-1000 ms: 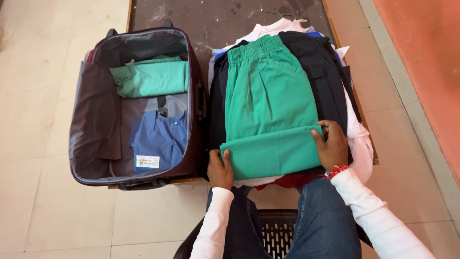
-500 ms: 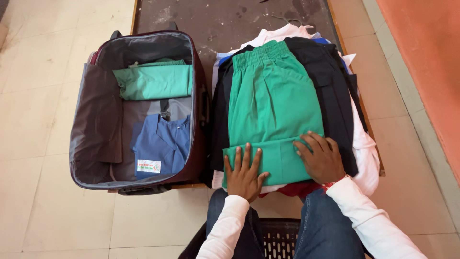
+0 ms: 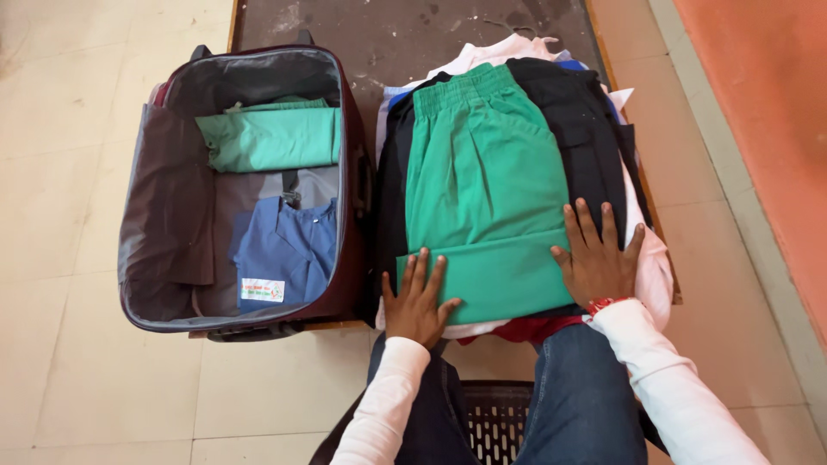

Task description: The person opens a suitcase, folds a blue shirt, and places it inside the suitcase. They then take green trousers, fold them into a smaller rectangle, and pack them into the suitcase before beginning to fold black trousers.

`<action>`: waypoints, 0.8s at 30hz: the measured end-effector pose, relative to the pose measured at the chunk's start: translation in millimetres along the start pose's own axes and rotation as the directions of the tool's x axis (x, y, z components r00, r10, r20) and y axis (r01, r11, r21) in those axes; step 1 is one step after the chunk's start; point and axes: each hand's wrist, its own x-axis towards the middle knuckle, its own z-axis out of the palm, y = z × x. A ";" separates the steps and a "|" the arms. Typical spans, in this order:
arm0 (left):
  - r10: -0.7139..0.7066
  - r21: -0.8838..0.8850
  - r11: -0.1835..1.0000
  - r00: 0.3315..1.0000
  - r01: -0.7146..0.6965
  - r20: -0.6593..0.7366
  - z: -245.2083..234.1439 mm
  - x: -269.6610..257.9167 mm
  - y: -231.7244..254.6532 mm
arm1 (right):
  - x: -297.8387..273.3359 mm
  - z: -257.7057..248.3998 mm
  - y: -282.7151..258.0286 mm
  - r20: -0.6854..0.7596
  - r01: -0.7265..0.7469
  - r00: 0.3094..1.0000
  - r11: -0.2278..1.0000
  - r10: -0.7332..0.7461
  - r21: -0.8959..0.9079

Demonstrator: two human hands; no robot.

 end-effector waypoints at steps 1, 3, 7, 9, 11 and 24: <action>-0.008 -0.014 1.000 1.000 0.008 -0.005 0.7 -0.6 -5.3 | -2.3 -0.9 2.4 0.022 -0.007 1.000 1.000 0.007 -0.002; -0.071 -0.051 0.996 0.997 0.071 0.004 2.1 -1.7 -20.0 | -1.1 -0.2 4.1 0.059 -0.021 0.998 1.000 0.021 -0.004; -0.248 -0.204 0.949 0.969 0.239 -0.018 -0.8 -22.3 -43.3 | -2.6 -8.5 -1.9 0.009 -0.041 0.999 0.999 0.041 0.023; -0.264 -0.209 0.950 0.956 0.234 -0.129 -3.6 -41.9 -39.1 | -9.0 -24.4 -5.2 -0.038 -0.018 0.999 0.999 0.019 0.034; -0.194 -0.085 0.981 0.938 0.177 -0.288 -8.8 -58.9 -27.2 | -17.5 -46.3 -7.4 -0.015 0.164 0.986 0.981 -0.164 0.106; 0.048 -0.102 0.991 0.948 -0.084 -0.315 2.4 -51.4 -24.5 | -29.5 -46.1 19.8 0.277 0.218 0.862 0.805 -0.423 0.552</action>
